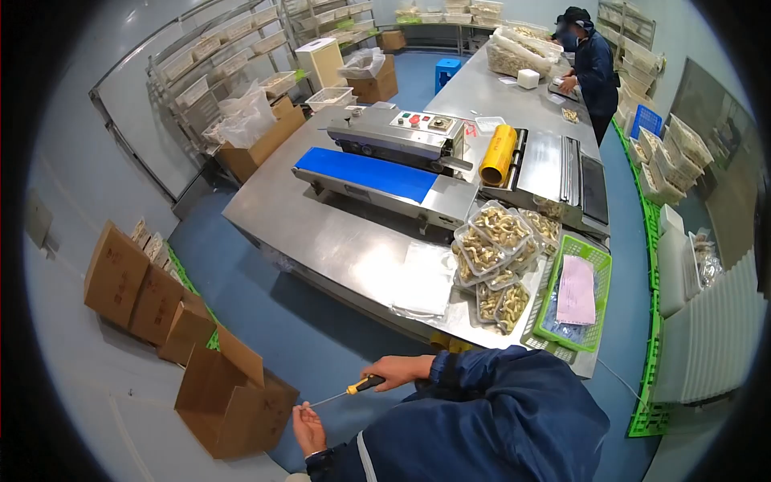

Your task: The person uses a screwdriver to loosen and tighten screws on a packaging machine while handling small plastic trays of food.

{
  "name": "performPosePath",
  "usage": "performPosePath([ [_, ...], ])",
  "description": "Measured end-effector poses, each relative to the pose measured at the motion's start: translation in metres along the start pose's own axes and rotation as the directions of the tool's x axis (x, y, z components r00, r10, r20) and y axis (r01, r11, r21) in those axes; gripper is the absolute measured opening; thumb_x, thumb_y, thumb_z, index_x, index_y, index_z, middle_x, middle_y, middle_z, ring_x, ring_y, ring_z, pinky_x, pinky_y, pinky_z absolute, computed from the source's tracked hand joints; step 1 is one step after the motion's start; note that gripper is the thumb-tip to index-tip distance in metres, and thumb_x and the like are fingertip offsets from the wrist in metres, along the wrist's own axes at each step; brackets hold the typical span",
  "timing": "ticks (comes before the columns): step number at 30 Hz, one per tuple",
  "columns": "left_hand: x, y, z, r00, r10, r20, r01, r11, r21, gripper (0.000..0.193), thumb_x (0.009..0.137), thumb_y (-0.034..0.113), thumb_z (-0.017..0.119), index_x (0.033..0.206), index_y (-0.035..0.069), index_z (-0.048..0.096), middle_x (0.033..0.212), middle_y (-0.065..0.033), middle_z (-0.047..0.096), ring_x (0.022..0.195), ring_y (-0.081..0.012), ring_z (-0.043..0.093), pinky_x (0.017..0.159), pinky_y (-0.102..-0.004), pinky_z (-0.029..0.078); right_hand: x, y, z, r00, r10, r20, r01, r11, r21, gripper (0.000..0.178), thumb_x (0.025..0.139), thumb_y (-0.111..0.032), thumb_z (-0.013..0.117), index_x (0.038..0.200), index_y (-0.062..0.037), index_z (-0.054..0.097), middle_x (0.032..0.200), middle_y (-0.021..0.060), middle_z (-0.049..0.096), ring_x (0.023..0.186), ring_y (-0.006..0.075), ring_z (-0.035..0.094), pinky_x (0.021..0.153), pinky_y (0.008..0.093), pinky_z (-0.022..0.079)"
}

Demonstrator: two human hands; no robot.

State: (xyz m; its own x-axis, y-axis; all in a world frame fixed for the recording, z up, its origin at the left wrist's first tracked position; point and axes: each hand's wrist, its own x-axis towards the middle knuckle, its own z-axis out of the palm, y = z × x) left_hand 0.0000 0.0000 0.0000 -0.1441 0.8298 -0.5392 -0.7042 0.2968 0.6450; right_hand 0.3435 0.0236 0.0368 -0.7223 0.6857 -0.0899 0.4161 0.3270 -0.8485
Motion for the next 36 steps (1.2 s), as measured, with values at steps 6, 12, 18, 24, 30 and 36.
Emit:
performPosePath([
  [6, 0.067, 0.044, 0.089, 0.996, 0.051, 0.069, -0.051, 0.999, -0.005, 0.019, 0.095, 0.022, 0.058, 0.096, 0.003, 0.058, 0.098, -0.0107, 0.065, 0.075, -0.0102, 0.059, 0.066, -0.0192, 0.051, 0.05, 0.018, -0.038, 0.926, -0.123, -0.358, 0.151, 0.987, 0.05, 0.032, 0.082, -0.021, 0.065, 0.109, -0.0046, 0.059, 0.095, 0.0156, 0.057, 0.089, 0.0347, 0.058, 0.075, 0.041, 0.047],
  [12, 0.148, 0.089, 0.14, 0.98, 0.01, 0.199, -0.018, 0.999, 0.039, 0.017, 0.097, 0.02, 0.057, 0.099, 0.003, 0.056, 0.097, -0.0088, 0.064, 0.075, -0.0073, 0.058, 0.065, -0.0176, 0.052, 0.103, 0.024, -0.078, 0.927, 0.056, -0.37, 0.005, 0.987, 0.163, 0.035, 0.089, -0.027, 0.06, 0.115, -0.0038, 0.059, 0.098, 0.0158, 0.062, 0.091, 0.0275, 0.061, 0.079, 0.0366, 0.048],
  [18, 0.252, 0.156, 0.177, 0.967, -0.042, 0.252, 0.011, 0.993, 0.12, 0.018, 0.096, 0.022, 0.058, 0.094, 0.004, 0.058, 0.09, -0.0068, 0.064, 0.071, -0.007, 0.058, 0.062, -0.0169, 0.051, 0.192, 0.011, -0.114, 0.871, 0.297, -0.391, -0.087, 0.878, 0.471, 0.038, 0.095, -0.033, 0.055, 0.119, -0.0042, 0.052, 0.089, 0.0054, 0.062, 0.077, 0.0137, 0.059, 0.072, 0.0292, 0.047],
  [24, 0.332, 0.195, 0.198, 0.932, -0.181, 0.314, 0.136, 0.978, 0.159, 0.019, 0.096, 0.023, 0.058, 0.095, 0.004, 0.056, 0.094, -0.0092, 0.064, 0.072, -0.0086, 0.059, 0.062, -0.0187, 0.052, 0.241, 0.002, -0.135, 0.824, 0.331, -0.46, -0.194, 0.928, 0.319, 0.042, 0.089, -0.04, 0.058, 0.11, -0.0032, 0.059, 0.083, 0.0147, 0.061, 0.077, 0.0283, 0.059, 0.071, 0.0371, 0.046],
  [30, 0.329, 0.145, 0.268, 0.623, -0.573, 0.533, 0.285, 0.8, 0.528, 0.019, 0.099, 0.021, 0.051, 0.1, 0.005, 0.061, 0.101, -0.0097, 0.065, 0.092, -0.0166, 0.061, 0.084, -0.0287, 0.05, 0.206, 0.006, -0.114, 0.641, 0.457, -0.617, -0.225, 0.88, 0.419, 0.043, 0.094, -0.039, 0.054, 0.115, -0.0021, 0.061, 0.096, 0.0176, 0.067, 0.088, 0.0304, 0.064, 0.077, 0.0367, 0.049],
  [36, 0.25, 0.037, 0.333, 0.335, -0.758, 0.559, 0.333, 0.651, 0.683, 0.028, 0.103, 0.032, 0.04, 0.089, 0.011, 0.053, 0.073, -0.003, 0.052, 0.077, -0.0185, 0.053, 0.088, -0.0366, 0.044, 0.134, 0.004, -0.08, 0.376, 0.6, -0.706, -0.133, 0.789, 0.6, 0.039, 0.093, -0.036, 0.055, 0.114, -0.004, 0.063, 0.091, 0.0092, 0.068, 0.077, 0.0198, 0.064, 0.072, 0.0337, 0.051],
])
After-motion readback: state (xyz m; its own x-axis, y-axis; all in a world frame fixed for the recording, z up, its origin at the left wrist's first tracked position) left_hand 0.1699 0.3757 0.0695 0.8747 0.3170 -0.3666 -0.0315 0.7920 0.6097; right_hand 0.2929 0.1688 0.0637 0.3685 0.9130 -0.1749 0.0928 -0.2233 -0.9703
